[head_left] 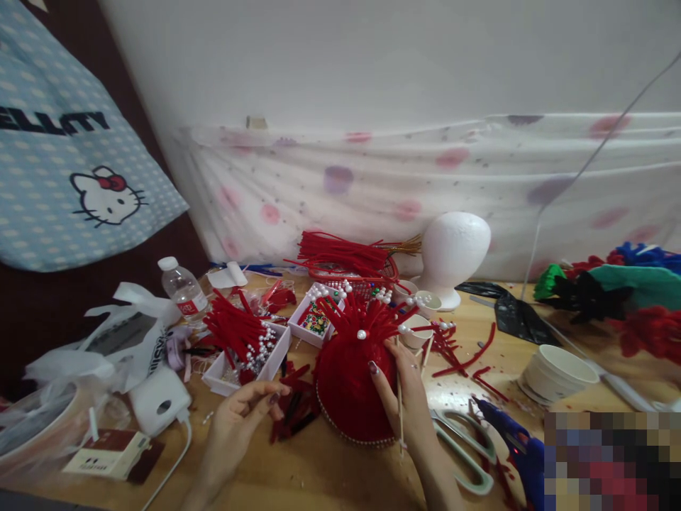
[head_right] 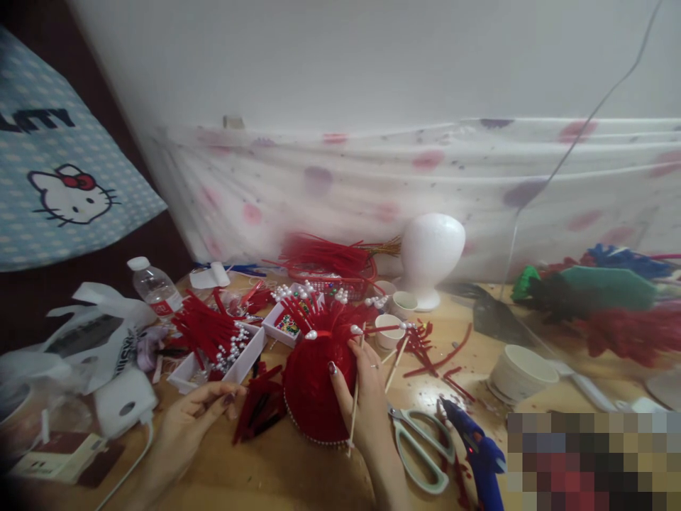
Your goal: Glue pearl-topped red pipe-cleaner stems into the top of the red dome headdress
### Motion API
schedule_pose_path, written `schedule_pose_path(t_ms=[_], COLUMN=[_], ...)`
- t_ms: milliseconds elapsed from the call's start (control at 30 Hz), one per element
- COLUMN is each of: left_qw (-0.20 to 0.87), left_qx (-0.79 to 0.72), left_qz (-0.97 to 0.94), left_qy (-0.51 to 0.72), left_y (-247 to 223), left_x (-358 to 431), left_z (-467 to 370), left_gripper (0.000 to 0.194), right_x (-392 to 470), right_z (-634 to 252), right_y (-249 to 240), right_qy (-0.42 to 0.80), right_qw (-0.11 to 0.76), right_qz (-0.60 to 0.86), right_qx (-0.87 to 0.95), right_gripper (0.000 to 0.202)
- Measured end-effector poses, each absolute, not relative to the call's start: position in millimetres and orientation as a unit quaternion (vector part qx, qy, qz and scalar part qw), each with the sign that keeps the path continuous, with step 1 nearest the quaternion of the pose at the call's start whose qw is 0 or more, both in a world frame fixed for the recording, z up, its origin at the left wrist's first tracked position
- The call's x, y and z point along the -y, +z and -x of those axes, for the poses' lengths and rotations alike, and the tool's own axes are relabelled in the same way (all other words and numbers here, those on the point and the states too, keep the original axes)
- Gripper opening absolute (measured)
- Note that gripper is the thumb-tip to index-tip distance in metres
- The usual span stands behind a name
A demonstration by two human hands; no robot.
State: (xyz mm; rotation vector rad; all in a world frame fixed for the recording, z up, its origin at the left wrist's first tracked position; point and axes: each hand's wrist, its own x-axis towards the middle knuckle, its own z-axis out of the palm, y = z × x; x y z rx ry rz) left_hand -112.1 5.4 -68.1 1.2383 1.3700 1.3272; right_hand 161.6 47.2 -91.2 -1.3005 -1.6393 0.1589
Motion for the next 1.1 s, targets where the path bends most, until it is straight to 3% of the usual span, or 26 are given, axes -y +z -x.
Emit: schedule_pose_path(t_ms=[433, 733, 867, 933, 1100], left_qw=[0.424, 0.387, 0.386, 0.329, 0.195], left_qx=[-0.554, -0.516, -0.477, -0.47, -0.466], left_qz=[-0.486, -0.59, -0.682, -0.693, -0.668], left_qy=[0.527, 0.487, 0.398, 0.437, 0.546], left_y=[-64, -23, -17, -21, -33], left_x=[-9, -43, -52, -57, -73], left_z=[115, 95, 76, 64, 33], left_gripper=[0.043, 0.042, 0.014, 0.019, 0.005], right_x=[-45, -50, -50, -50, -50], right_z=[-161, -162, -161, -161, -162], right_y=[-89, -96, -96, -95, -94], right_qy=[0.06, 0.067, 0.064, 0.06, 0.059], right_qw=[0.502, 0.507, 0.506, 0.507, 0.505], right_qz=[0.538, 0.535, 0.538, 0.538, 0.534], right_qx=[0.675, 0.672, 0.671, 0.671, 0.676], right_gripper=[0.038, 0.039, 0.041, 0.04, 0.04])
